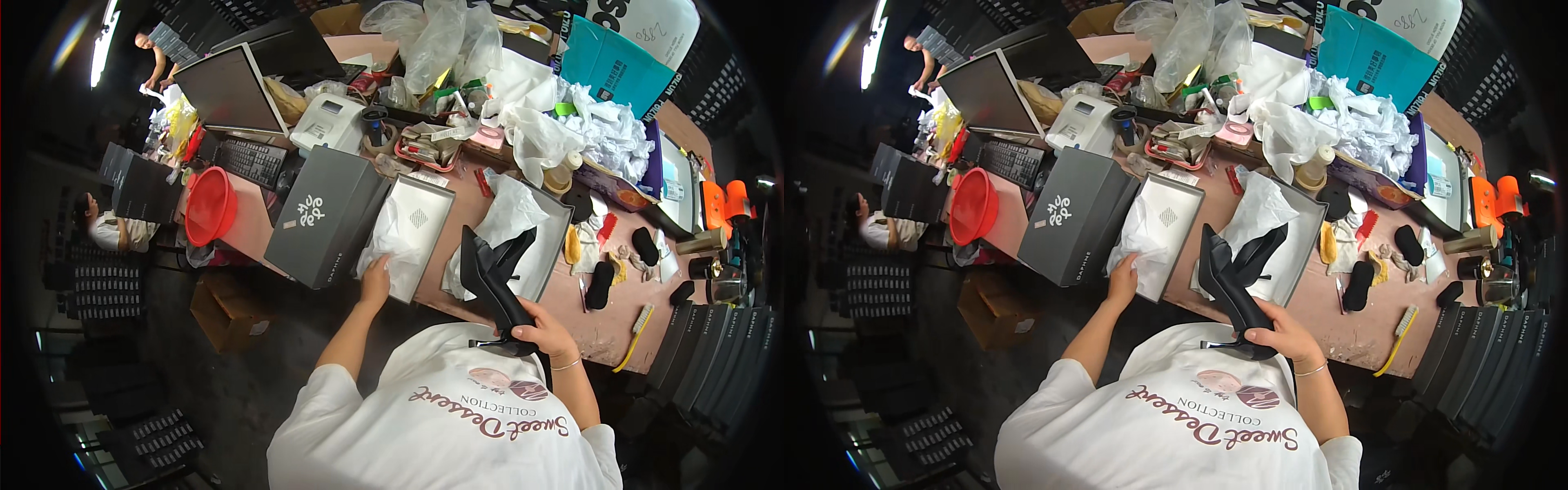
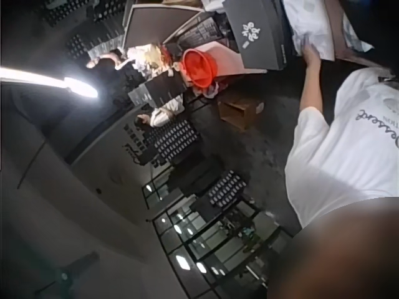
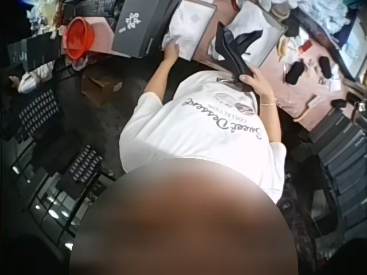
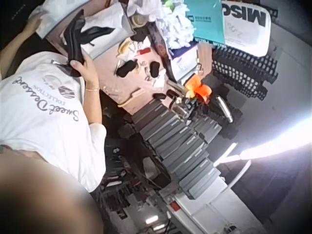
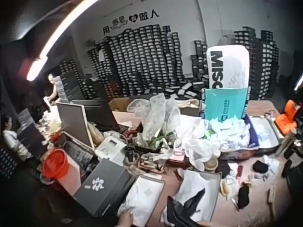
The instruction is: The recorder is wrapping shoes in protective paper, placing them into shoe boxes, and using a heat gun to seal or adjust labels on the boxes.
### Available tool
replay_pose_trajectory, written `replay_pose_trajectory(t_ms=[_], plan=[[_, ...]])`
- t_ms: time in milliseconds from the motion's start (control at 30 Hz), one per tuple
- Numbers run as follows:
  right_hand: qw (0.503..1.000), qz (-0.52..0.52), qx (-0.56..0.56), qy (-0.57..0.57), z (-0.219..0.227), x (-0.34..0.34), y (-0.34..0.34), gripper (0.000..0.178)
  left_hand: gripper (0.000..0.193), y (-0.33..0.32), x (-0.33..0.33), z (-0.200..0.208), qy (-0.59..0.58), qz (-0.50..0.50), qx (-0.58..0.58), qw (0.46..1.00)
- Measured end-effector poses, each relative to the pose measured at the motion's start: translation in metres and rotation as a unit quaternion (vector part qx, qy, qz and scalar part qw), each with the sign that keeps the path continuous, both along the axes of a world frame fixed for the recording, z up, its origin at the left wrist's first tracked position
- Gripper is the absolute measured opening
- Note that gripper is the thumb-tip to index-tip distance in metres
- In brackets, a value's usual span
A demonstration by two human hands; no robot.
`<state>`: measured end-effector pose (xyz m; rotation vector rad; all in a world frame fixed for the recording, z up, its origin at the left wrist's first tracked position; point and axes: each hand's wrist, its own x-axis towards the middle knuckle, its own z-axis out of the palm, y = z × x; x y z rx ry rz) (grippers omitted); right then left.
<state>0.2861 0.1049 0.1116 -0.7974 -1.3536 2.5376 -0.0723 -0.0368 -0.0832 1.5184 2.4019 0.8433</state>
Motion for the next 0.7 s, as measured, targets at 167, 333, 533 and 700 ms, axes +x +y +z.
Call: replay_pose_trajectory(t_ms=[167,333,533,700], plan=[[0.991,0.087,-0.094,0.046,-0.002,0.006,0.012,0.066,0.021,0.045,0.022,0.074,-0.193,0.052,0.044,0.979],[0.993,0.075,-0.083,0.024,-0.004,-0.041,0.014,0.061,0.014,0.063,0.073,0.141,-0.292,0.022,0.169,0.941],[0.991,-0.088,-0.103,-0.015,-0.019,-0.062,0.015,0.046,0.019,0.029,0.052,0.116,-0.118,0.048,0.09,0.988],[0.982,-0.036,-0.187,-0.011,-0.034,-0.043,0.012,0.054,0.031,0.071,0.09,0.162,-0.044,-0.126,0.13,0.982]])
